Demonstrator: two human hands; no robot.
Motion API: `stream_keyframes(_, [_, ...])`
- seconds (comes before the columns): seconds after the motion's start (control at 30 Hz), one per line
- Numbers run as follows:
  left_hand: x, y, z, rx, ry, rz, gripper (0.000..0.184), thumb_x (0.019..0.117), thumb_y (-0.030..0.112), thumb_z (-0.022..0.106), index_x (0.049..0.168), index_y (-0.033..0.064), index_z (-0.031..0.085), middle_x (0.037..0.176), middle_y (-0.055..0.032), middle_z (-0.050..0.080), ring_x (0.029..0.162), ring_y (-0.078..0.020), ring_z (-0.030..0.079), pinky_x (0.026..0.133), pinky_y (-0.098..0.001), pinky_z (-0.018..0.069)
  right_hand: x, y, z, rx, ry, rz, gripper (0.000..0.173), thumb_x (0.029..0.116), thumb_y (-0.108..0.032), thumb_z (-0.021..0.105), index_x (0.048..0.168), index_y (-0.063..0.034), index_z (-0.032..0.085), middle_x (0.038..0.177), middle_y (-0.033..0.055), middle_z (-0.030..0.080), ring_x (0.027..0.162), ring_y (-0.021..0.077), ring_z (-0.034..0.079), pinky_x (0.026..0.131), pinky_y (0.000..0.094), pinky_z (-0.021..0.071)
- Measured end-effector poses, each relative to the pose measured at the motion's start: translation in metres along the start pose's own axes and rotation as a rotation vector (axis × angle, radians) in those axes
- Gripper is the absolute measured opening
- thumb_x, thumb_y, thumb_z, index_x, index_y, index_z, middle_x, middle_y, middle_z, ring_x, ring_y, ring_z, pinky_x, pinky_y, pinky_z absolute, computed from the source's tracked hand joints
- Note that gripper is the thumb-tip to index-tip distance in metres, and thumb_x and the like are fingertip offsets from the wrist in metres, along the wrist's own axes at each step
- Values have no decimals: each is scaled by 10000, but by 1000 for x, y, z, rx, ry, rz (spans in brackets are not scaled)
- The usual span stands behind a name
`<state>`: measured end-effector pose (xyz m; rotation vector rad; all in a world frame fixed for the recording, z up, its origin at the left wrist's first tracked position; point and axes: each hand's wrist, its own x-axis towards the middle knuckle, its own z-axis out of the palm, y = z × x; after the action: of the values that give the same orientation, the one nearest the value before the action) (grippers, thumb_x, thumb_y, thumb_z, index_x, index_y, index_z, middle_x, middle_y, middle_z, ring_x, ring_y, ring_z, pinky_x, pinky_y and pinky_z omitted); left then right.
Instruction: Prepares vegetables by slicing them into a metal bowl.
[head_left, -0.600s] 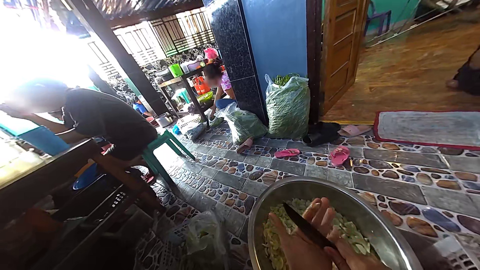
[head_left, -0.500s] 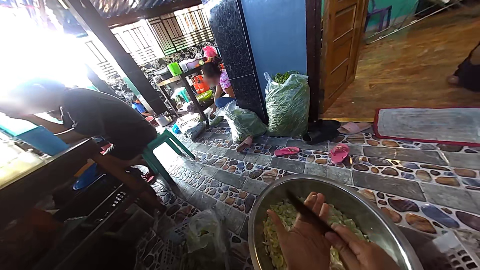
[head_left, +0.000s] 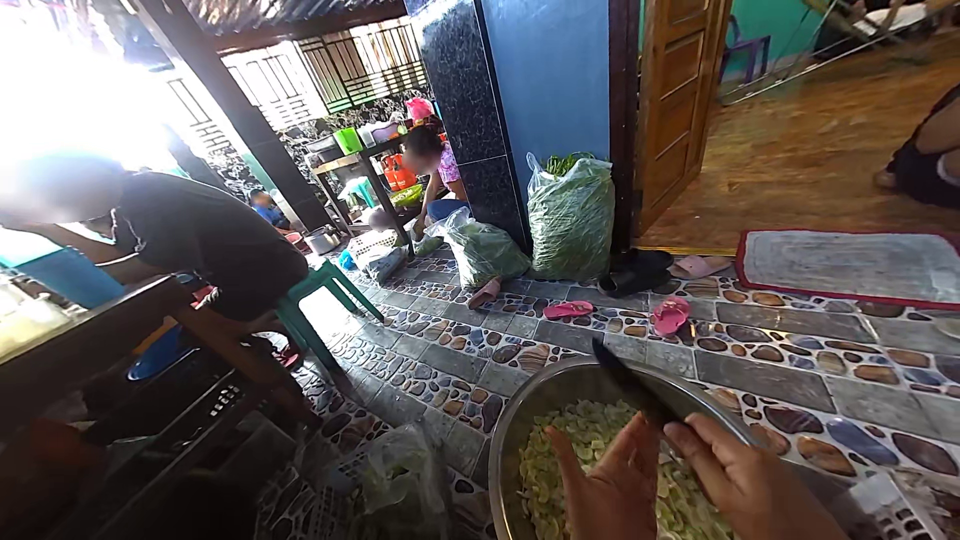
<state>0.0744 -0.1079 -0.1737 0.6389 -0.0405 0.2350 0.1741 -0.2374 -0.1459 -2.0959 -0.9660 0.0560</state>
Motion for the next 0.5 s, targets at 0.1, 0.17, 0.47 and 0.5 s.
stream_keyframes(0.1, [-3, -1, 0, 38, -10, -2, 1385, 729, 1011, 108, 1558, -81, 299, 1601, -177, 410, 1489, -204, 393, 1210, -333, 309, 6, 1, -3, -110, 31, 1, 515, 1096, -422, 435, 964, 38, 625, 622, 181, 571, 558, 363, 603, 508, 536, 472])
stream_keyframes(0.17, [0, -2, -7, 68, -48, 14, 1399, 716, 1023, 142, 1566, -82, 268, 1624, -164, 376, 1497, -199, 375, 1211, -327, 306, -3, -7, 2, -97, 2, 8, 512, 1095, -390, 448, 992, 73, 641, 649, 213, 601, 586, 397, 630, 528, 564, 495])
stream_keyframes(0.47, [-3, -4, -3, 187, -62, 34, 1305, 817, 941, 77, 1522, -127, 331, 1621, -196, 365, 1518, -200, 336, 1239, -333, 253, 4, 3, -2, 21, 15, 13, 502, 1097, -408, 447, 1006, 47, 636, 648, 170, 581, 557, 324, 591, 528, 514, 481])
stream_keyframes(0.5, [-2, -5, -4, 213, -62, 49, 1292, 827, 935, 88, 1509, -131, 348, 1612, -188, 382, 1504, -189, 357, 1229, -327, 269, 1, -5, -3, -7, 6, 12, 506, 1096, -394, 455, 1039, 68, 654, 666, 196, 607, 577, 359, 615, 541, 546, 496])
